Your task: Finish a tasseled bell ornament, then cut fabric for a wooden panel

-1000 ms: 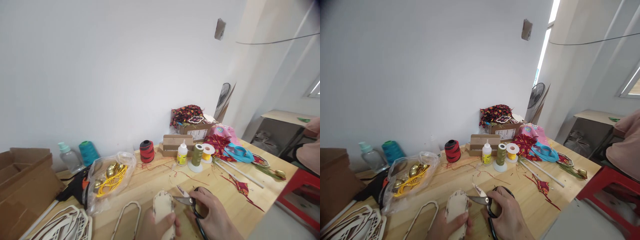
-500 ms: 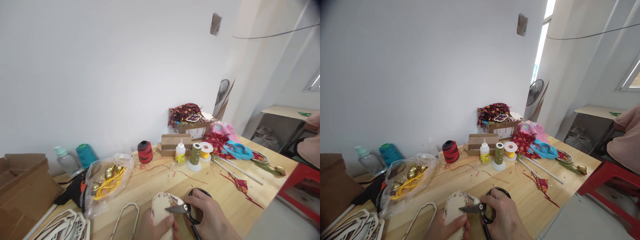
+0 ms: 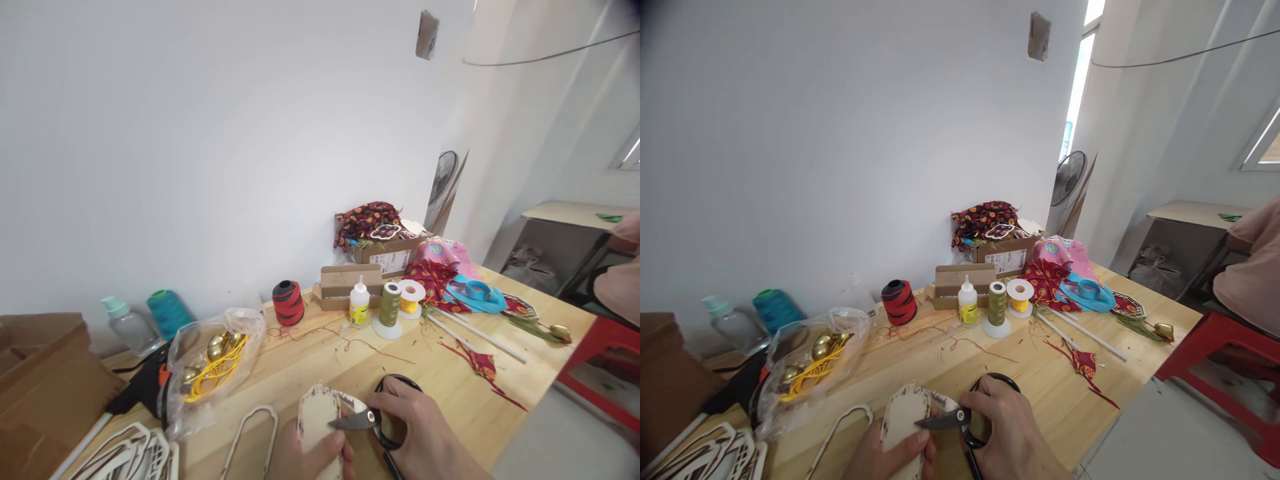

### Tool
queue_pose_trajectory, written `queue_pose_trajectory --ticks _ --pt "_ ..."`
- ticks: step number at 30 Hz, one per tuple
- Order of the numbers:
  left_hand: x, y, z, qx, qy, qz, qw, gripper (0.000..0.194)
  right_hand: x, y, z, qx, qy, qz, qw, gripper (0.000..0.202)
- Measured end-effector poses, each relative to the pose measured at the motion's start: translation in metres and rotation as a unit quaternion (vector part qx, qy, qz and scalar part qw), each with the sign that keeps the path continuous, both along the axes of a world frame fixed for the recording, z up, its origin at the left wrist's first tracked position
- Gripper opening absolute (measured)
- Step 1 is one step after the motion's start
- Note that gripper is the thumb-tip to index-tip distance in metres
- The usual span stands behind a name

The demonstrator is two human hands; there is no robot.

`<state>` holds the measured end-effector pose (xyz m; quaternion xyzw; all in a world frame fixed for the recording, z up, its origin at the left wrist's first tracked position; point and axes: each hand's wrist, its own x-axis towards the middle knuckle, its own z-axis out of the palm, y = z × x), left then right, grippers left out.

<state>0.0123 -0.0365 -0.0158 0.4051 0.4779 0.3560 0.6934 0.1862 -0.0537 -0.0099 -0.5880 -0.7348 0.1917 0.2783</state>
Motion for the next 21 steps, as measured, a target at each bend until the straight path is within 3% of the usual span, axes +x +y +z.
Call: queue_pose_trajectory --ticks 21 --pt "-0.0031 0.0011 0.0062 -0.017 0.034 0.014 0.999 0.042 -0.0006 0.0036 -0.0070 -0.033 -0.005 -0.056 0.998 0.031"
